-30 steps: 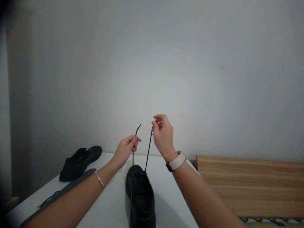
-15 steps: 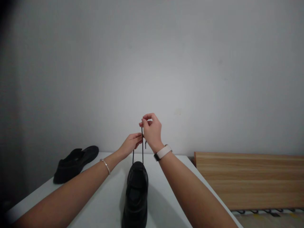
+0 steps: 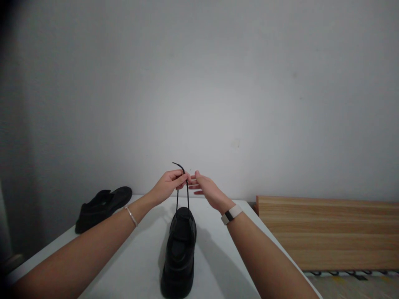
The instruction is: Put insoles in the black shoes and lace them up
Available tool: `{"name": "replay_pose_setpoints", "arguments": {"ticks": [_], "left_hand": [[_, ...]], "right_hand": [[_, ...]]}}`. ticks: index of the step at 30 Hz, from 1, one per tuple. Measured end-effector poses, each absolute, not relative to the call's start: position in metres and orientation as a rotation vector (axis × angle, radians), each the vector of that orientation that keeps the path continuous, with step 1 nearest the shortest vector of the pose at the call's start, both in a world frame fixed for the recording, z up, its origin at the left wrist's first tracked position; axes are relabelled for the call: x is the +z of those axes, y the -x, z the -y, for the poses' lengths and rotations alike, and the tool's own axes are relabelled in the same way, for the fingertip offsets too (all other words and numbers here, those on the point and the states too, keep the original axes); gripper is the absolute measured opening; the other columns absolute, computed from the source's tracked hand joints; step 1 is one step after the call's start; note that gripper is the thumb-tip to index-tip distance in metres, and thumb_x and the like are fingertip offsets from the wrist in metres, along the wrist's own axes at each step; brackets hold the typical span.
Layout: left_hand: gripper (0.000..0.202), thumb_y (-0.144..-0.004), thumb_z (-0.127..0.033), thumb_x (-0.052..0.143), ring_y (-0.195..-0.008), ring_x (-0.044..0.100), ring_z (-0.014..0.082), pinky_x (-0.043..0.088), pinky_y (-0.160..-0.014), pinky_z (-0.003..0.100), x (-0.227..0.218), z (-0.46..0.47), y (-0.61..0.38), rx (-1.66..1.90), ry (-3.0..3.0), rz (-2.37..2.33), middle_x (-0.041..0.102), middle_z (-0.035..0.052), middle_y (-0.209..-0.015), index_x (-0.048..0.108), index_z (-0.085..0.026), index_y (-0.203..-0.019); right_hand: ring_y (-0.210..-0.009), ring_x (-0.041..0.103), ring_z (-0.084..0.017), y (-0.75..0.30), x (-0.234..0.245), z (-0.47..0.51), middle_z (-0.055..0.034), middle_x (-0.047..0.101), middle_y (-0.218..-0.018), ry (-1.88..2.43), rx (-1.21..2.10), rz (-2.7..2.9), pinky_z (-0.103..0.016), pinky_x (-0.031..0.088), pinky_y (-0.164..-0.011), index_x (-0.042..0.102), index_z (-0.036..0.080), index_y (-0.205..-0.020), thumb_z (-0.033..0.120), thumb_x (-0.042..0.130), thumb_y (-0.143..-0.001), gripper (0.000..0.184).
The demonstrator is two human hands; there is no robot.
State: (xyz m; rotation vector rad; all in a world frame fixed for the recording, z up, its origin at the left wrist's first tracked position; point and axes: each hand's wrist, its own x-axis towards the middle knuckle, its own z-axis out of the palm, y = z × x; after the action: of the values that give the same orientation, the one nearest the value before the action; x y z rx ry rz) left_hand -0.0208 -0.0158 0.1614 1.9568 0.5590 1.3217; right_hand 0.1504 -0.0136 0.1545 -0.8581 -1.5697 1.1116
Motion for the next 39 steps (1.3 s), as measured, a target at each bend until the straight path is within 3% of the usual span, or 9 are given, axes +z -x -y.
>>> {"name": "replay_pose_setpoints", "arguments": {"ticks": [3, 7, 17, 22, 24, 28, 31, 35, 39], "left_hand": [[0.041, -0.084, -0.053, 0.056, -0.056, 0.04, 0.0095, 0.033, -0.054, 0.023, 0.163, 0.02, 0.015, 1.321, -1.991, -0.524, 0.046, -0.0041, -0.06, 0.054, -0.016, -0.066], [0.036, -0.085, -0.047, 0.059, -0.058, 0.04, 0.0096, 0.032, -0.054, 0.023, 0.164, 0.025, 0.013, 1.311, -2.053, -0.53, 0.047, -0.0039, -0.062, 0.056, -0.015, -0.068], [0.028, -0.09, -0.039, 0.057, -0.071, 0.051, 0.0131, 0.042, -0.069, 0.025, 0.162, 0.031, 0.026, 1.351, -2.137, -0.596, 0.056, -0.0006, -0.07, 0.066, -0.015, -0.078], [0.032, -0.091, -0.045, 0.057, -0.103, 0.058, 0.0191, 0.044, -0.095, 0.031, 0.156, 0.039, 0.041, 1.435, -2.18, -0.651, 0.065, 0.0087, -0.108, 0.074, -0.018, -0.086], [0.032, -0.087, -0.046, 0.063, -0.106, 0.06, 0.0212, 0.044, -0.1, 0.035, 0.15, 0.04, 0.051, 1.453, -1.947, -0.629, 0.067, 0.0107, -0.112, 0.073, -0.016, -0.087], [0.038, -0.074, -0.045, 0.079, -0.081, 0.066, 0.0196, 0.054, -0.088, 0.039, 0.136, 0.034, 0.071, 1.51, -1.362, -0.485, 0.068, 0.0053, -0.079, 0.07, -0.012, -0.089], [0.038, -0.071, -0.038, 0.083, -0.073, 0.062, 0.0136, 0.056, -0.079, 0.031, 0.126, 0.024, 0.082, 1.595, -1.174, -0.453, 0.063, 0.0015, -0.073, 0.069, -0.009, -0.092], [0.035, -0.075, -0.037, 0.08, -0.049, 0.039, 0.0031, 0.04, -0.047, 0.014, 0.112, 0.012, 0.099, 1.651, -1.109, -0.473, 0.041, -0.0083, -0.057, 0.066, -0.011, -0.093], [0.037, -0.077, -0.045, 0.076, -0.042, 0.02, 0.0023, 0.02, -0.037, 0.013, 0.088, 0.006, 0.123, 1.669, -1.115, -0.574, 0.027, -0.0117, -0.052, 0.063, -0.012, -0.086]], "right_hand": [[-0.088, 0.061, -0.018, -0.144, 0.143, 0.021, -0.0062, 0.07, -0.088, 0.702, 1.372, 1.481, -0.033, 0.043, -0.079, 0.068, 0.018, -0.084, 0.062, 0.071, -0.073, 0.045], [-0.067, 0.051, -0.011, -0.134, 0.141, 0.024, 0.0011, 0.063, -0.074, 0.639, 1.27, 1.292, -0.026, 0.036, -0.063, 0.07, 0.018, -0.08, 0.039, 0.088, -0.055, 0.037], [-0.061, 0.038, -0.009, -0.147, 0.143, 0.035, 0.001, 0.06, -0.075, 0.66, 1.151, 1.537, -0.028, 0.028, -0.06, 0.075, 0.019, -0.085, 0.043, 0.081, -0.066, 0.031], [-0.062, 0.041, -0.01, -0.176, 0.134, 0.029, -0.0008, 0.063, -0.074, 0.738, 0.958, 1.346, -0.029, 0.03, -0.06, 0.076, 0.017, -0.081, 0.047, 0.077, -0.071, 0.031], [-0.066, 0.047, -0.01, -0.191, 0.128, 0.026, -0.0017, 0.066, -0.08, 0.7, 1.013, 1.145, -0.027, 0.036, -0.061, 0.075, 0.018, -0.082, 0.043, 0.082, -0.067, 0.03], [-0.082, 0.061, -0.015, -0.212, 0.115, 0.023, -0.0013, 0.068, -0.088, 0.608, 1.173, 0.885, -0.03, 0.05, -0.073, 0.07, 0.022, -0.078, 0.035, 0.085, -0.064, 0.024], [-0.086, 0.065, -0.016, -0.215, 0.106, 0.022, -0.0015, 0.066, -0.085, 0.511, 1.321, 0.784, -0.034, 0.056, -0.081, 0.064, 0.022, -0.074, 0.031, 0.08, -0.072, 0.018], [-0.056, 0.05, -0.006, -0.221, 0.09, 0.019, 0.0035, 0.057, -0.07, 0.463, 1.379, 0.765, -0.02, 0.05, -0.054, 0.063, 0.02, -0.077, 0.028, 0.082, -0.071, 0.022], [-0.045, 0.032, -0.002, -0.243, 0.067, 0.015, 0.0064, 0.048, -0.06, 0.56, 1.287, 0.778, -0.015, 0.032, -0.037, 0.066, 0.016, -0.077, 0.033, 0.09, -0.059, 0.034]]}}
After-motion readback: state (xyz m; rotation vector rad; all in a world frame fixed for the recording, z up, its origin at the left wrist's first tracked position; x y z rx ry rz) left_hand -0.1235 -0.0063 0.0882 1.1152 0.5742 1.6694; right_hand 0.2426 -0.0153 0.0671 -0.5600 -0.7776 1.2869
